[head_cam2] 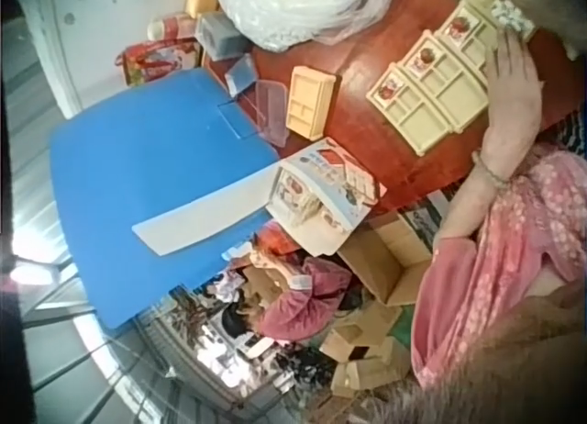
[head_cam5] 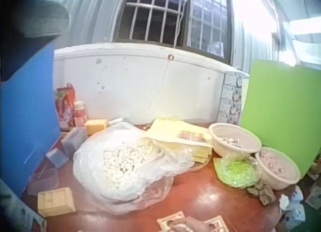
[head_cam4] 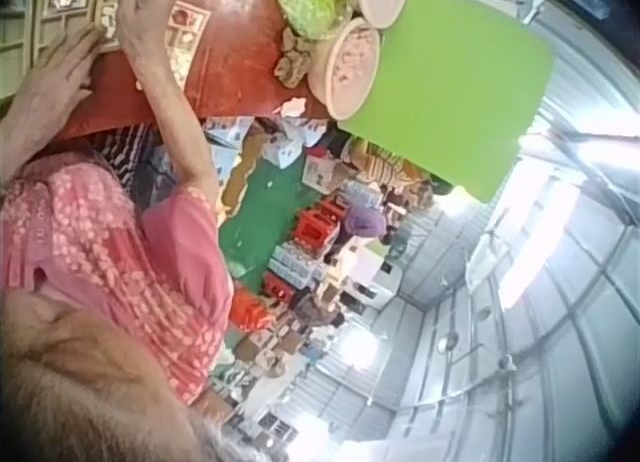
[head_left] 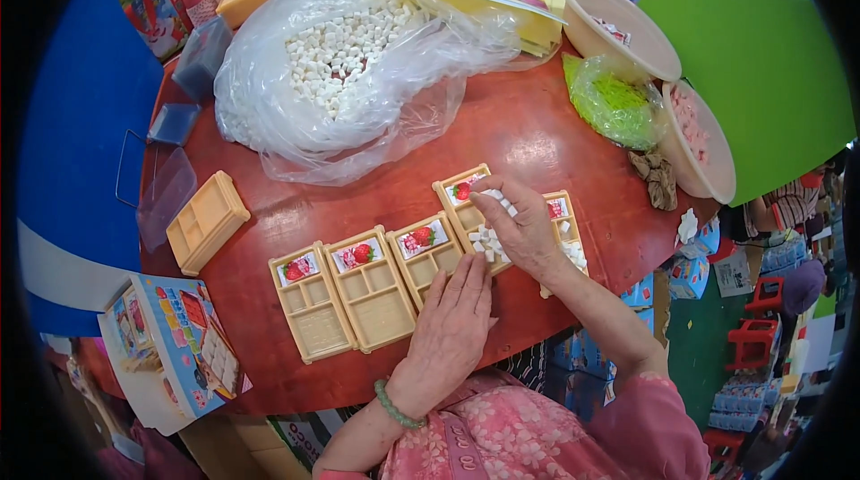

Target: Placing small white blocks into miniature plastic toy furniture units and organizing them on a workbench.

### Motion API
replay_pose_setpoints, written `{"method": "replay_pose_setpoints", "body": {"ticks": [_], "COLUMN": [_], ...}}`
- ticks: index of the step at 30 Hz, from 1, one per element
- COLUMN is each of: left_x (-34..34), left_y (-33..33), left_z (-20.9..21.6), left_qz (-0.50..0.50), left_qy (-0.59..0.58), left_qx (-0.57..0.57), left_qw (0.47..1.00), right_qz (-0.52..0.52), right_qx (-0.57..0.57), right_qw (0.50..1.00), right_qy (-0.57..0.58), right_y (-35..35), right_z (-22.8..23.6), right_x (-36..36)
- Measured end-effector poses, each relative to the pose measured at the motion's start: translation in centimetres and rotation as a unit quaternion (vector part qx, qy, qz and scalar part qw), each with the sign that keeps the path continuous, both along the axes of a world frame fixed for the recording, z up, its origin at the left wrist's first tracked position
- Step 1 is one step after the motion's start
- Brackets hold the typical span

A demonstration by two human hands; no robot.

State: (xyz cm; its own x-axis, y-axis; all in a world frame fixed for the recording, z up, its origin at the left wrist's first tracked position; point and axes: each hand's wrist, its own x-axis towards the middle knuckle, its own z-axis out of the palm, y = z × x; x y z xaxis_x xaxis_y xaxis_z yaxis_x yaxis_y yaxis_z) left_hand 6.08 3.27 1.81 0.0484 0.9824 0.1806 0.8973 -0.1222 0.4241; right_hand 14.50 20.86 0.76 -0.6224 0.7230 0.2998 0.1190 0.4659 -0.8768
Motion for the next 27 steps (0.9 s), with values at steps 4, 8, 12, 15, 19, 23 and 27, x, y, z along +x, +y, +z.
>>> {"method": "replay_pose_setpoints", "body": {"ticks": [4,8,12,15,19,23,27], "left_x": [-0.1,-0.3,-0.4,-0.5,-0.2,0.1,-0.1], "left_y": [-0.3,-0.4,-0.2,-0.2,-0.1,0.6,1.6], "left_z": [-0.6,-0.5,-0.8,-0.8,0.0,0.6,0.4], "left_qz": [0.000,0.000,0.002,0.000,-0.013,-0.017,-0.003], "left_qy": [-0.017,-0.012,-0.028,-0.011,-0.021,0.015,0.027], "left_qx": [0.010,0.022,0.027,0.034,0.029,0.003,0.008], "left_qw": [1.000,1.000,0.999,0.999,0.999,1.000,1.000], "right_qz": [0.009,0.011,-0.005,-0.022,-0.050,-0.074,-0.055], "right_qx": [0.044,-0.132,-0.184,-0.191,-0.165,-0.201,-0.219], "right_qw": [0.999,0.991,0.983,0.980,0.981,0.974,0.968], "right_qy": [-0.018,-0.007,0.029,0.054,0.088,0.067,0.106], "right_y": [-0.5,-0.9,-0.7,-0.4,0.4,0.3,0.0], "right_z": [0.0,0.5,0.1,0.6,0.2,0.8,0.8], "right_x": [0.5,0.7,0.6,0.4,0.3,0.6,0.9]}}
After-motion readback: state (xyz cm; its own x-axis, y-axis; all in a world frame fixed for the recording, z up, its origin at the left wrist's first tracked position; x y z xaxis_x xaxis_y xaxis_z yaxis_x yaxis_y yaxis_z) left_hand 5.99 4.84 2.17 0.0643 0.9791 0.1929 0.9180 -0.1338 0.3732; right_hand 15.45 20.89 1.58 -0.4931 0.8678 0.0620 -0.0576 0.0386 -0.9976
